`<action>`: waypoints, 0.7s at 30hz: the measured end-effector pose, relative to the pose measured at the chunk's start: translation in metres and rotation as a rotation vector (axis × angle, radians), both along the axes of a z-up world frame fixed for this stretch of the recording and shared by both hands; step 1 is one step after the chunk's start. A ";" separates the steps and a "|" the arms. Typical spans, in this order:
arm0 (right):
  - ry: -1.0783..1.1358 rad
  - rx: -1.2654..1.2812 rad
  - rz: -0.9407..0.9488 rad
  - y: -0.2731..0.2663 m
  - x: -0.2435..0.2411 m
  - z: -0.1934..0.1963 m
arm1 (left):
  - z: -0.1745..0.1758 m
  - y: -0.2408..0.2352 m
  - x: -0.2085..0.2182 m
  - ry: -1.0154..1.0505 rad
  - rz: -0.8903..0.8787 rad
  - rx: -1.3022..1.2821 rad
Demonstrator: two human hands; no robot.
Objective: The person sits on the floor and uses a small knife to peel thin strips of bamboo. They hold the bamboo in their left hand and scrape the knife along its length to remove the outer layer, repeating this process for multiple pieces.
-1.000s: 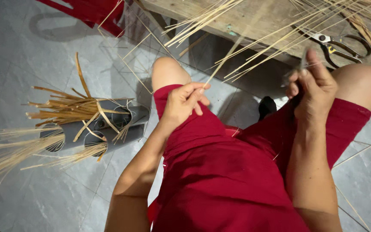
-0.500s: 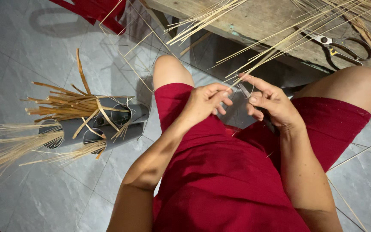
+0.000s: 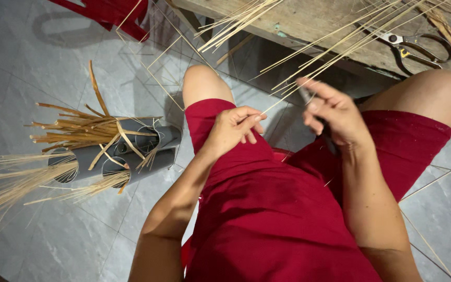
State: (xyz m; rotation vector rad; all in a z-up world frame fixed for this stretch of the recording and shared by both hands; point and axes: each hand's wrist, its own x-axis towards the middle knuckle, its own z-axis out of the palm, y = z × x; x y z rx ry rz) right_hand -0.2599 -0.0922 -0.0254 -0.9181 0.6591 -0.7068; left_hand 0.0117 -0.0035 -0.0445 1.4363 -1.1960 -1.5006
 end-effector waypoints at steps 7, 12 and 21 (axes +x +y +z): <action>0.033 0.117 0.176 0.009 0.018 0.001 | 0.015 -0.008 -0.020 -0.069 0.014 -0.053; 0.078 0.097 0.102 0.006 0.014 -0.001 | 0.018 -0.006 -0.016 -0.082 0.025 -0.052; 0.041 0.108 -0.074 0.000 -0.002 -0.005 | 0.017 0.007 -0.001 -0.109 0.002 -0.048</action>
